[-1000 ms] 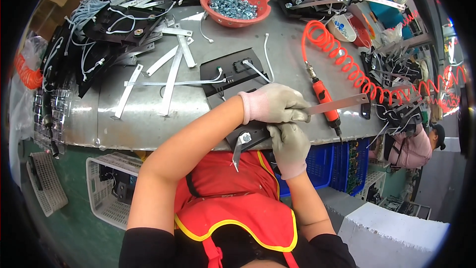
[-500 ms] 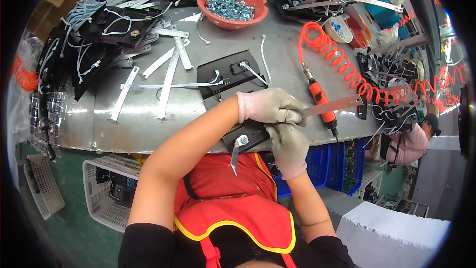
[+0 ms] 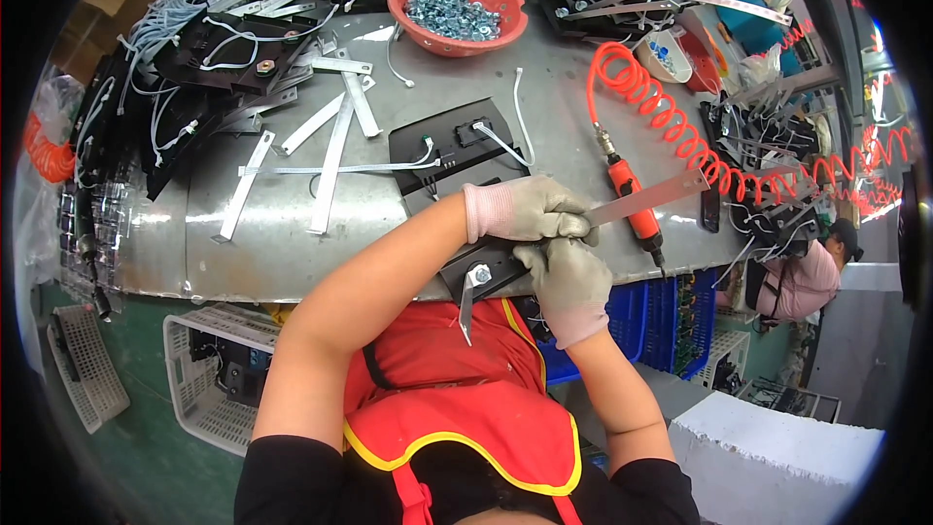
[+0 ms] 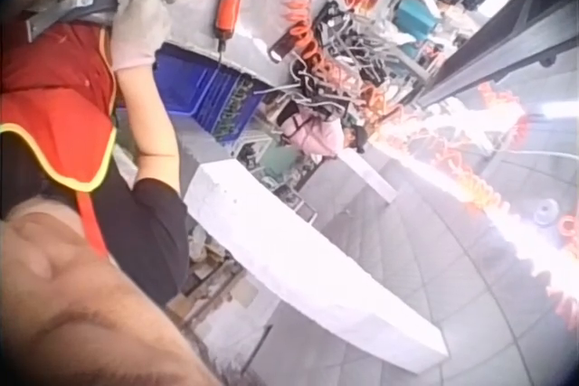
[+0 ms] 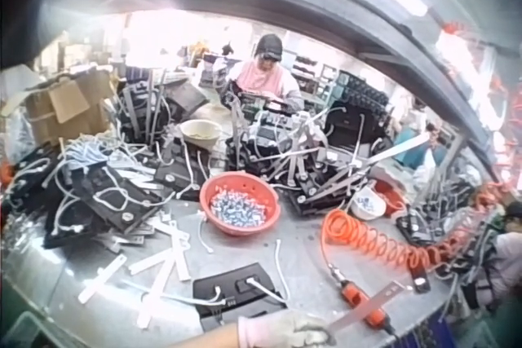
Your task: The person assembles metal brackets onto a plastic electronic component housing using an air screwdriver to secure them with screws.
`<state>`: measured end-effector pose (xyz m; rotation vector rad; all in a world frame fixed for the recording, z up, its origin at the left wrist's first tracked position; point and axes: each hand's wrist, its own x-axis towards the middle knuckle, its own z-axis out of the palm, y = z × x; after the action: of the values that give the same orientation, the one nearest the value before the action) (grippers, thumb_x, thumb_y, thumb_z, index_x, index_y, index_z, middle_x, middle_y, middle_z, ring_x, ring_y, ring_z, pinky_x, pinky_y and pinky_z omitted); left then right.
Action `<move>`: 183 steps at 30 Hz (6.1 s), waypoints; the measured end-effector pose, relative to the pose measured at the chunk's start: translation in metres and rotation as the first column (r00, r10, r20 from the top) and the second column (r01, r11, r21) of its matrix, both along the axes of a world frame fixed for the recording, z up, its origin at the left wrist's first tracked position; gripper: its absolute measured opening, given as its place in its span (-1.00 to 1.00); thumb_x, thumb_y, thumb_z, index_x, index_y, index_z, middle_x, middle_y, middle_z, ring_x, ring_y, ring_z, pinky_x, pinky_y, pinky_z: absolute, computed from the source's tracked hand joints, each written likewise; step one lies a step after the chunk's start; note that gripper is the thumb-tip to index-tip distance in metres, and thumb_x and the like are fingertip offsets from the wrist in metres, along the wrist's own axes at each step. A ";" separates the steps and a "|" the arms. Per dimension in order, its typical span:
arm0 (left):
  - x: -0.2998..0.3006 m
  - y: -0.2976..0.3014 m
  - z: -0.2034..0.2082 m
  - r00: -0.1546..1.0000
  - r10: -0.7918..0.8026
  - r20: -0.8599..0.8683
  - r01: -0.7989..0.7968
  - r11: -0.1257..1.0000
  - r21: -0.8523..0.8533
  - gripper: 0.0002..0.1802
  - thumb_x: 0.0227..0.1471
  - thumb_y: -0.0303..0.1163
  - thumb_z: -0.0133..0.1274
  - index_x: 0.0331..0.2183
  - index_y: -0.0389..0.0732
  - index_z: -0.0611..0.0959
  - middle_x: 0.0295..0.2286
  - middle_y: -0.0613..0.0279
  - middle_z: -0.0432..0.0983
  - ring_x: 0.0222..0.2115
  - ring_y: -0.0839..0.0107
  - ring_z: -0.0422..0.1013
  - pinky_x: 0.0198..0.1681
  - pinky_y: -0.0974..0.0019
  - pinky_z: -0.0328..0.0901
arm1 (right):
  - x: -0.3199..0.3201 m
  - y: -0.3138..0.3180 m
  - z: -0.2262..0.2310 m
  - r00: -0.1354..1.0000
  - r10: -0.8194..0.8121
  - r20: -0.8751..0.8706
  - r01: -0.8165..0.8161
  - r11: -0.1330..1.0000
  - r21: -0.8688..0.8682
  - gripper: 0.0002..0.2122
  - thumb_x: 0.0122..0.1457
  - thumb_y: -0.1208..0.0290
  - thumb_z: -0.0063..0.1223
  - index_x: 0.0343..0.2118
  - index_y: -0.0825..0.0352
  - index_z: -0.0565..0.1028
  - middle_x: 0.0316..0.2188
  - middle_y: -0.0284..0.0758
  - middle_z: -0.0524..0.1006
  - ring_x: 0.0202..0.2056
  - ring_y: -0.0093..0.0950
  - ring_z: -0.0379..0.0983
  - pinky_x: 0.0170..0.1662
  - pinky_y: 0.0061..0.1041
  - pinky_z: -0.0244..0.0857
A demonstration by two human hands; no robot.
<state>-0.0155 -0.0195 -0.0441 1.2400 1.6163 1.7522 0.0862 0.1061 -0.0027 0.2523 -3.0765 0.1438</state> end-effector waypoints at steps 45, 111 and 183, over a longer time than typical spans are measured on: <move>0.002 0.010 -0.011 0.955 -0.167 0.243 0.179 0.983 -0.028 -0.68 0.15 -0.30 -0.17 -0.26 -0.33 0.57 -0.41 0.27 0.57 -0.37 0.54 0.42 -0.23 0.44 0.29 | -0.108 0.184 -0.034 0.965 -0.034 0.261 0.130 0.924 -0.360 -0.62 -0.10 0.32 0.27 -0.22 0.37 0.45 -0.29 -0.16 0.47 -0.32 -0.27 0.46 -0.29 -0.37 0.33; 0.009 0.002 0.001 0.975 -0.091 0.205 0.125 0.979 -0.158 -0.71 0.12 -0.28 -0.10 -0.23 -0.25 0.60 -0.43 0.19 0.59 -0.46 0.56 0.44 -0.38 0.44 0.33 | 0.011 0.039 0.077 0.837 -0.047 -0.545 -0.547 -0.103 -0.831 -0.52 -0.15 0.48 0.13 -0.08 0.25 0.28 -0.39 -0.32 0.35 -0.54 -0.50 0.31 -0.47 -0.46 0.29; 0.087 0.050 0.007 0.626 0.231 -0.745 -0.635 0.706 -0.313 -0.55 -0.31 -0.43 0.15 -0.23 -0.21 0.54 -0.19 0.10 0.41 -0.09 0.06 0.31 0.05 -0.01 0.15 | 0.169 0.372 -0.383 0.414 -0.881 0.230 0.875 0.315 -0.367 -0.59 0.08 0.19 -0.07 -0.20 0.49 0.48 -0.16 0.13 0.47 -0.05 0.03 0.36 0.04 -0.16 0.19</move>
<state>0.0719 0.0300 -0.0373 1.2738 2.8342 0.8858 0.2547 0.4781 -0.3853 -1.4377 -2.5289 0.7352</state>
